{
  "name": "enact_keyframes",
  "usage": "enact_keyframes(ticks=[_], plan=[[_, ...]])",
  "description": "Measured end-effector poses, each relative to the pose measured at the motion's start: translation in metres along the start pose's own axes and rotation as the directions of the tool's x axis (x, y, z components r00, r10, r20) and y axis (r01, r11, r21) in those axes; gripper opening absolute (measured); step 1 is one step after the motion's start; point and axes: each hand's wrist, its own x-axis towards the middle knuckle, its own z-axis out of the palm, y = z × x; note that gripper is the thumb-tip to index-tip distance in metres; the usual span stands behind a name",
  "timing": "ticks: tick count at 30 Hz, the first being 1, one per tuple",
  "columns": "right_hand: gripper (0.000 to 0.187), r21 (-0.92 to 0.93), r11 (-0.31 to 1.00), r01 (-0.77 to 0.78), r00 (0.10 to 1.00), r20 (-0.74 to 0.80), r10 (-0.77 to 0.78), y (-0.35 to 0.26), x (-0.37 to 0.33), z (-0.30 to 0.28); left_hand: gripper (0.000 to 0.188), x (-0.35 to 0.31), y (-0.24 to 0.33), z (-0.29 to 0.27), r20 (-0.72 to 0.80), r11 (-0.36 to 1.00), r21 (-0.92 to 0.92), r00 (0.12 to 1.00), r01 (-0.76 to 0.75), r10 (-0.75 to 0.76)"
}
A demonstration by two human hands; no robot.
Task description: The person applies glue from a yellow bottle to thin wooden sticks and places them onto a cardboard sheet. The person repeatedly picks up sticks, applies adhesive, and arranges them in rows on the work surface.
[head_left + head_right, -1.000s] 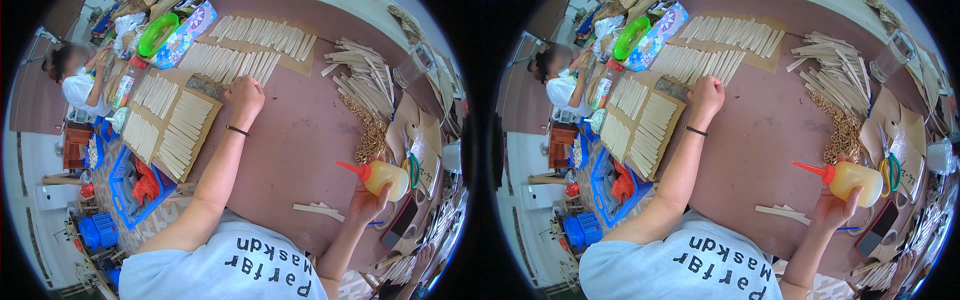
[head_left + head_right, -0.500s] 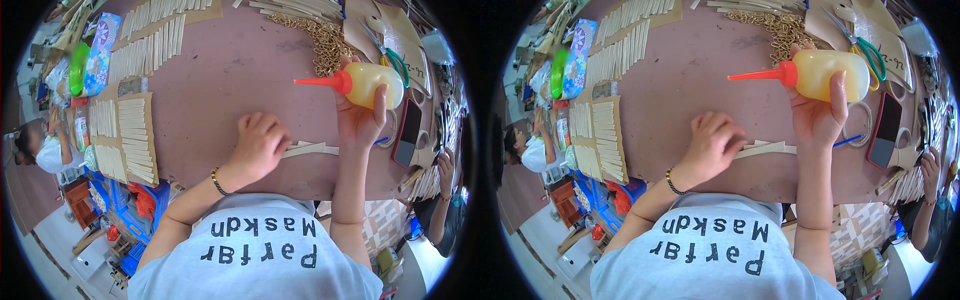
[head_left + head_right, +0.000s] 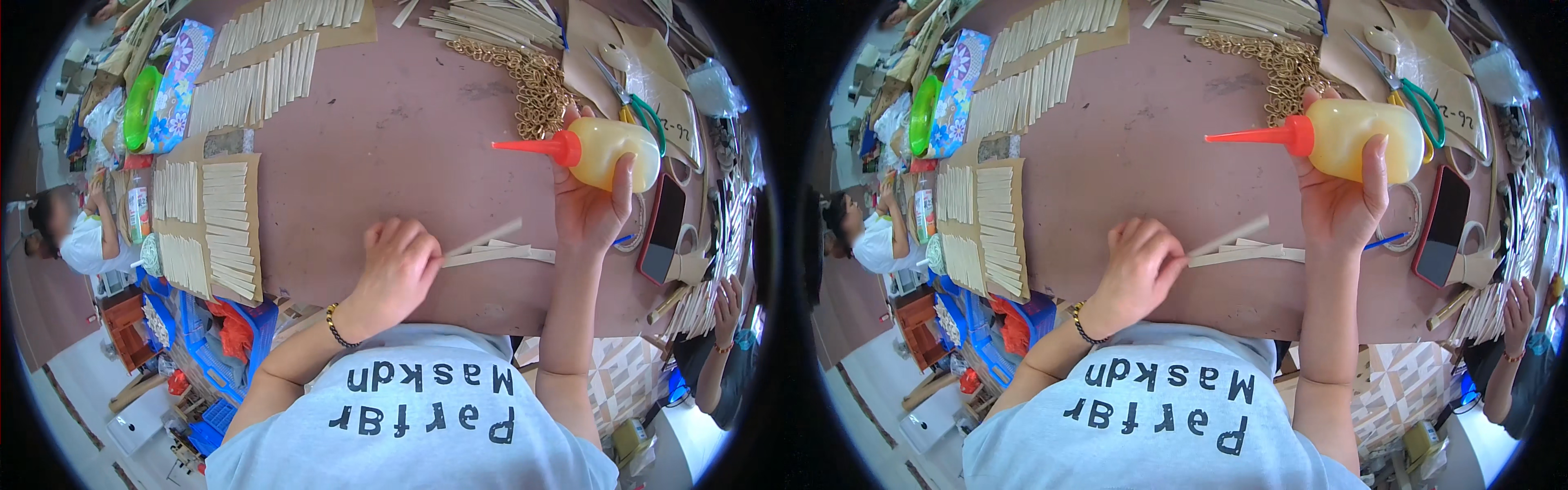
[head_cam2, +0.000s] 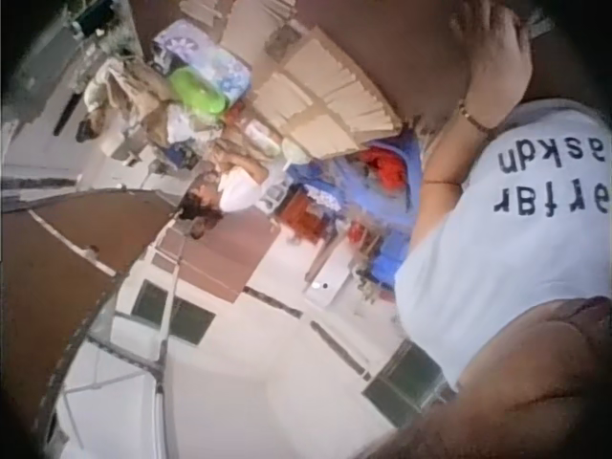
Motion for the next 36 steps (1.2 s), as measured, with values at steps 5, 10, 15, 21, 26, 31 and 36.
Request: enact_keyframes(ticks=[5,10,15,21,26,31,36], plan=[[0.046,-0.142,0.989,0.034,0.999,0.001,-0.034,0.007,-0.003,0.001,0.01,0.014,-0.035,-0.017,-0.173,0.991,-0.005,0.976,0.132,-0.131],[0.046,-0.427,0.902,0.063,0.998,0.003,-0.069,0.023,-0.007,0.003,0.01,0.015,-0.05,-0.015,-0.229,0.98,0.061,0.958,0.19,-0.172],[0.047,-0.552,0.831,0.064,0.997,0.006,-0.073,0.038,-0.009,0.006,0.01,0.005,-0.056,-0.013,-0.264,0.981,0.024,0.948,0.19,-0.178],[0.048,-0.632,0.77,0.082,0.997,0.05,-0.065,0.05,-0.003,0.016,0.01,0.002,-0.057,-0.016,-0.259,0.985,0.024,0.953,0.169,-0.157],[0.048,-0.696,0.71,0.106,0.994,0.085,-0.065,0.056,0.001,0.015,0.011,0.003,-0.056,-0.014,-0.277,0.983,0.001,0.944,0.185,-0.177],[0.048,-0.725,0.677,0.132,0.991,0.103,-0.083,0.058,0.004,0.012,0.01,0.003,-0.056,-0.014,-0.278,0.979,0.005,0.941,0.203,-0.193],[0.048,-0.721,0.681,0.126,0.99,0.137,-0.038,0.057,-0.003,0.009,0.01,0.005,-0.056,-0.014,-0.259,0.98,-0.008,0.946,0.2,-0.196]])
